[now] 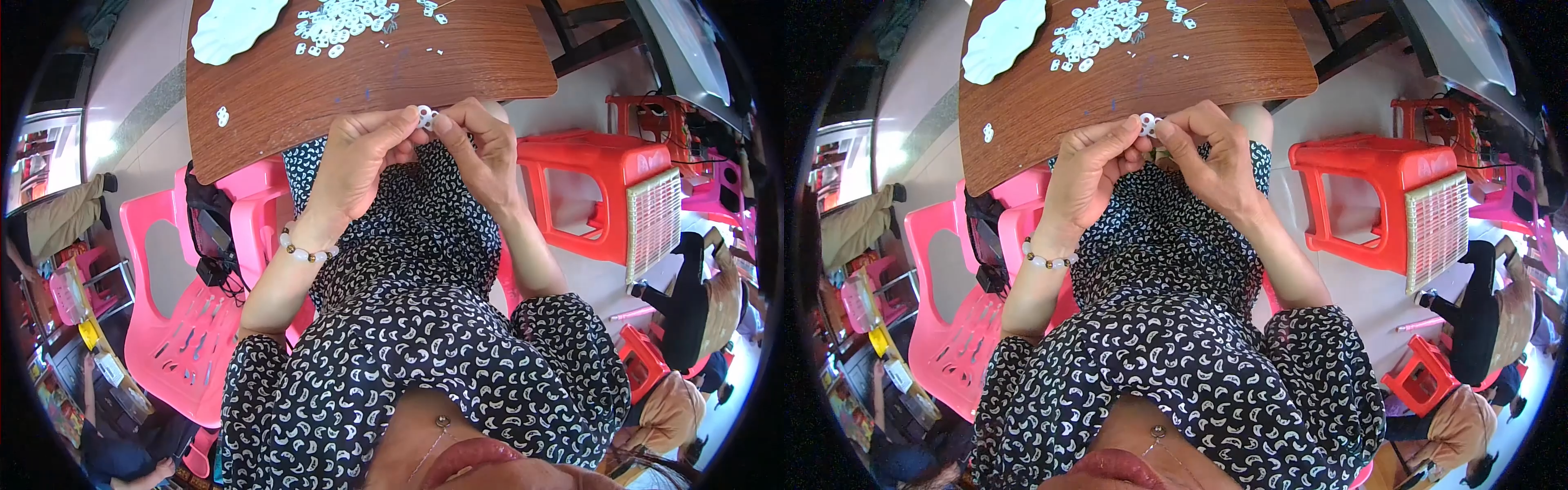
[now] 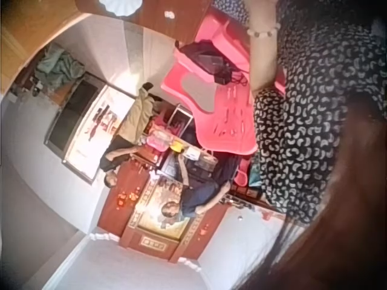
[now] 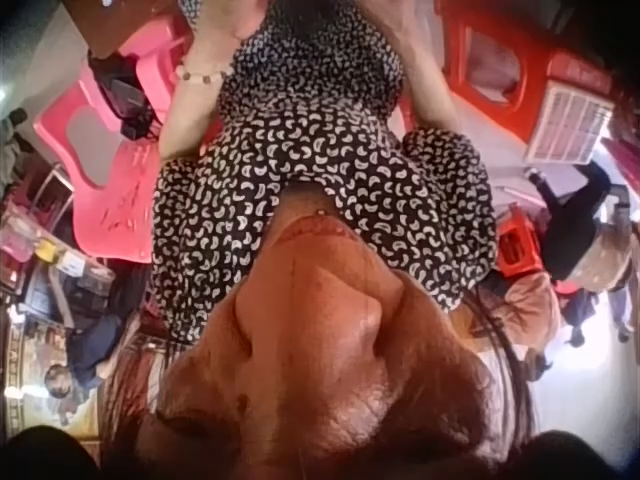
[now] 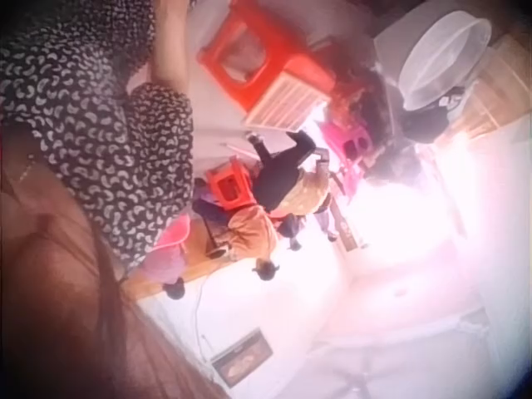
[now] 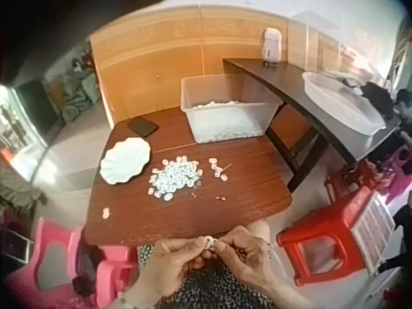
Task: Manually snapping together small white plastic parts on a wooden table.
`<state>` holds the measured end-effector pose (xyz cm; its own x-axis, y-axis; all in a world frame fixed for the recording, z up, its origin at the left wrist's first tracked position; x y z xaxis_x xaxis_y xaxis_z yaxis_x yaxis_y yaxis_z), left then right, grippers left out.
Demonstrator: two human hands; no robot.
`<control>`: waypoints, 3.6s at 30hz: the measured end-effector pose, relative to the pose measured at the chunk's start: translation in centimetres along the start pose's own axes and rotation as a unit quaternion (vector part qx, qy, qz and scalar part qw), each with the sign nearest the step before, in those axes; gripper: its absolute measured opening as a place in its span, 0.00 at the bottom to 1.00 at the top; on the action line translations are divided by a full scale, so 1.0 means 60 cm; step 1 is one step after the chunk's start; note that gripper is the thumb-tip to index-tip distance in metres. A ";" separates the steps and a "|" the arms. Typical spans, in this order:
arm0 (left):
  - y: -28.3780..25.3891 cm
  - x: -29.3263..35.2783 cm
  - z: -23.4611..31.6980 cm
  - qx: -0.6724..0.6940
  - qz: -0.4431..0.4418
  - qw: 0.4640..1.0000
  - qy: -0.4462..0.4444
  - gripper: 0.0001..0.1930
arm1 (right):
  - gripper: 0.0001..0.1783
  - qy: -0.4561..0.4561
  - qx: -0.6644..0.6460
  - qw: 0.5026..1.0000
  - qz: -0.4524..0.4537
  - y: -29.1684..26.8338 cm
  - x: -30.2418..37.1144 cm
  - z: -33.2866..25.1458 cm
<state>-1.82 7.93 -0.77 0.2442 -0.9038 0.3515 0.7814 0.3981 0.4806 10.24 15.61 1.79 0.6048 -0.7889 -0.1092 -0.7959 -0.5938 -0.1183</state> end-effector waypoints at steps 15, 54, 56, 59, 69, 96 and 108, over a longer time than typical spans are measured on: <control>0.004 0.002 0.006 -0.041 -0.005 0.999 0.034 0.15 | 0.07 -0.035 0.079 0.996 0.002 0.002 0.000 -0.029; 0.042 0.035 0.014 0.067 -0.066 0.995 -0.020 0.11 | 0.22 -0.106 -0.140 0.982 -0.075 0.028 0.007 -0.036; 0.043 0.033 0.012 0.070 -0.067 0.995 -0.026 0.11 | 0.22 -0.109 -0.138 0.982 -0.073 0.026 0.008 -0.032; 0.046 0.035 0.013 0.069 -0.063 0.995 -0.033 0.10 | 0.20 -0.117 -0.143 0.981 -0.053 0.021 0.012 -0.035; 0.061 0.029 0.010 0.064 -0.060 0.996 -0.024 0.10 | 0.23 -0.130 -0.078 0.988 0.018 0.007 0.020 -0.043; 0.030 -0.033 -0.010 0.014 -0.041 0.999 0.025 0.15 | 0.27 0.015 -0.274 0.957 -0.099 0.028 -0.022 0.048; 0.021 -0.039 -0.020 -0.002 -0.032 0.999 0.014 0.16 | 0.27 0.029 -0.281 0.953 -0.108 0.029 -0.021 0.063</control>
<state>-0.71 10.37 -1.97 0.2085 -0.9316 0.2978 0.7983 0.3380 0.4985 8.19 16.18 -1.99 0.7662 -0.6368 -0.0857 -0.5525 -0.7210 0.4181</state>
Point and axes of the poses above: each hand's wrist, its own x-axis away from the middle knuckle, its own y-axis out of the palm, z = x × y, the point moved 8 cm from there along -x, towards the middle knuckle, and after that the axes turned 2 degrees about y, right-handed, at the moved point
